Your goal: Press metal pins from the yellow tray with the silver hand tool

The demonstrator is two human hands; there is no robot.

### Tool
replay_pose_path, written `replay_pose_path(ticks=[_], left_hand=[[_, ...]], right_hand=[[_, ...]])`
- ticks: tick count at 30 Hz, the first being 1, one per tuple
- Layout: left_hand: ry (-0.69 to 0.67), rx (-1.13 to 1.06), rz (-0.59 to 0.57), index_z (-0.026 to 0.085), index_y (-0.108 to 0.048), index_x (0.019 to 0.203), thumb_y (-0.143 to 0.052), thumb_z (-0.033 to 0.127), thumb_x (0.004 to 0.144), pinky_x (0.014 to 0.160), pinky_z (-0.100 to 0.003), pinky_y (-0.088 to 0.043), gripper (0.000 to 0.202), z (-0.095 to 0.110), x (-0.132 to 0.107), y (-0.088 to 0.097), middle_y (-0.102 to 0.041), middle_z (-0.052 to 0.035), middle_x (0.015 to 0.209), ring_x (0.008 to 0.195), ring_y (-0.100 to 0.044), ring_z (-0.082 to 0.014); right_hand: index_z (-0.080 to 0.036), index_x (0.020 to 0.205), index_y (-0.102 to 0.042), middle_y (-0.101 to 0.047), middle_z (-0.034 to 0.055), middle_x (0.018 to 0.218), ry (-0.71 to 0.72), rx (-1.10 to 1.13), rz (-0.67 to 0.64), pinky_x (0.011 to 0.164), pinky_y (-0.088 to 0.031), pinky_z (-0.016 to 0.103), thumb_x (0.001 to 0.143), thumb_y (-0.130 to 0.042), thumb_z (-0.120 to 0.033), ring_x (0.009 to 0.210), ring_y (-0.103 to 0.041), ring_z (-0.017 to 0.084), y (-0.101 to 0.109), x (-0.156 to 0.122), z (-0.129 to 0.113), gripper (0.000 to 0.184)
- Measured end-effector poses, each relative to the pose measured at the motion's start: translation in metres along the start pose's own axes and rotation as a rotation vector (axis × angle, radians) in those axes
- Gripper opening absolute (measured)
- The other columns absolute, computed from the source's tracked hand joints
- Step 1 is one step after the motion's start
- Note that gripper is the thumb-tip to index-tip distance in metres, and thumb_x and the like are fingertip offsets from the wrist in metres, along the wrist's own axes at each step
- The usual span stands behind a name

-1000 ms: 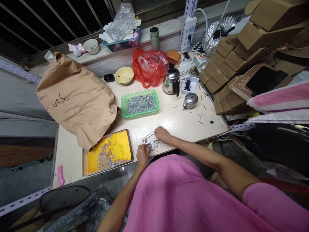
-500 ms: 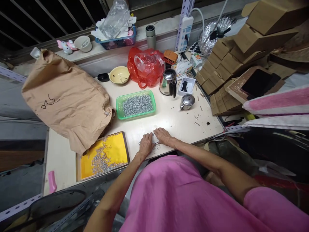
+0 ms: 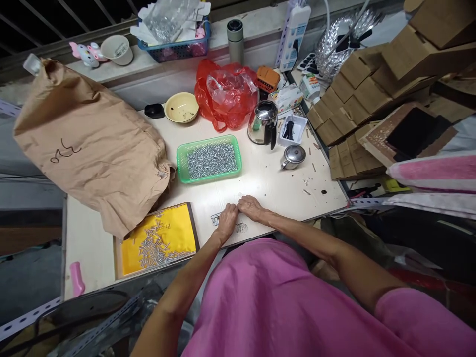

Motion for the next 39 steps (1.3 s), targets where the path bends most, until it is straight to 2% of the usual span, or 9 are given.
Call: replay_pose_path(ticks=[5, 8, 13, 19, 25, 28, 34, 36, 39], left_hand=[[0.003, -0.044, 0.009, 0.018, -0.058, 0.090, -0.039, 0.006, 0.090, 0.074, -0.033, -0.049, 0.022, -0.004, 0.002, 0.000, -0.058, -0.0086, 0.091, 0.096, -0.052, -0.0234], [0.020, -0.070, 0.084, 0.016, -0.058, 0.098, -0.044, 0.009, 0.090, 0.081, -0.037, -0.050, 0.018, -0.004, -0.002, 0.002, -0.060, -0.0102, 0.099, 0.100, -0.053, -0.0243], [0.052, -0.141, 0.248, 0.015, -0.054, 0.117, -0.052, 0.010, 0.087, 0.101, -0.045, -0.044, 0.030, 0.003, -0.024, 0.002, -0.052, -0.0161, 0.131, 0.126, -0.046, -0.0279], [0.005, -0.189, 0.204, 0.017, -0.052, 0.123, -0.048, 0.012, 0.090, 0.102, -0.044, -0.045, 0.034, 0.020, -0.049, -0.021, -0.054, -0.0136, 0.133, 0.126, -0.047, -0.0252], [-0.047, -0.278, 0.190, 0.015, -0.050, 0.128, -0.044, 0.018, 0.093, 0.110, -0.049, -0.035, 0.035, 0.027, -0.059, -0.033, -0.056, -0.0158, 0.130, 0.129, -0.046, -0.0263], [-0.046, -0.320, 0.187, 0.013, -0.050, 0.130, -0.047, 0.019, 0.092, 0.111, -0.049, -0.033, 0.039, 0.026, -0.062, -0.030, -0.053, -0.0172, 0.135, 0.134, -0.041, -0.0276], [-0.154, -0.439, 0.185, 0.019, -0.058, 0.124, -0.047, 0.023, 0.093, 0.102, -0.038, -0.043, 0.033, 0.022, -0.105, -0.011, -0.062, -0.0122, 0.120, 0.118, -0.055, -0.0232], [-0.105, -0.438, 0.193, 0.021, -0.063, 0.115, -0.042, 0.025, 0.095, 0.092, -0.033, -0.048, 0.029, 0.008, -0.131, -0.005, -0.066, -0.0095, 0.105, 0.103, -0.060, -0.0201], [0.094, -0.349, 0.275, 0.021, -0.066, 0.105, -0.040, 0.028, 0.097, 0.083, -0.030, -0.049, 0.028, -0.035, -0.167, 0.007, -0.067, -0.0083, 0.091, 0.091, -0.061, -0.0192]], right_hand=[[-0.014, 0.095, -0.067, -0.066, 0.0092, 0.094, -0.007, 0.004, 0.002, 0.087, -0.040, 0.032, 0.095, -0.042, -0.009, 0.100, -0.056, 0.021, -0.004, 0.001, 0.001, 0.025], [-0.013, 0.102, -0.064, -0.064, 0.0113, 0.104, -0.031, 0.010, 0.047, 0.087, -0.040, 0.034, 0.096, -0.049, -0.020, 0.103, -0.054, 0.023, -0.001, -0.001, 0.002, 0.018], [-0.012, 0.126, -0.052, -0.056, 0.0139, 0.122, -0.079, 0.050, 0.051, 0.084, -0.043, 0.037, 0.077, -0.075, -0.040, 0.108, -0.049, 0.028, 0.009, -0.009, 0.009, 0.061], [-0.017, 0.108, -0.062, -0.060, 0.0115, 0.113, -0.156, 0.010, 0.045, 0.080, -0.041, 0.034, 0.092, -0.054, -0.019, 0.103, -0.050, 0.025, 0.009, 0.001, 0.018, 0.018], [-0.015, 0.100, -0.064, -0.063, 0.0127, 0.104, -0.054, -0.090, 0.061, 0.082, -0.037, 0.037, 0.093, -0.042, -0.007, 0.099, -0.050, 0.025, 0.024, 0.040, 0.025, 0.024], [-0.015, 0.103, -0.064, -0.062, 0.0132, 0.107, 0.023, -0.133, 0.065, 0.084, -0.036, 0.038, 0.090, -0.044, -0.003, 0.102, -0.049, 0.026, 0.028, 0.042, 0.004, 0.026], [-0.021, 0.098, -0.066, -0.059, 0.0090, 0.110, 0.587, -0.109, 0.031, 0.082, -0.037, 0.037, 0.092, -0.053, -0.020, 0.107, -0.045, 0.025, 0.010, 0.026, -0.090, 0.015], [-0.019, 0.091, -0.066, -0.060, 0.0093, 0.105, 0.676, -0.125, 0.027, 0.083, -0.036, 0.037, 0.092, -0.052, -0.020, 0.108, -0.044, 0.025, 0.000, 0.026, -0.106, 0.014], [-0.017, 0.087, -0.066, -0.060, 0.0090, 0.099, 0.739, -0.129, 0.049, 0.083, -0.035, 0.037, 0.094, -0.048, -0.018, 0.105, -0.045, 0.025, -0.013, 0.032, -0.115, 0.019]])
Point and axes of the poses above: each hand's wrist, its own x-axis towards the middle knuckle, its own y-axis out of the back of the hand, z = x × y, the point moved 5 cm from there along x, towards the middle knuckle
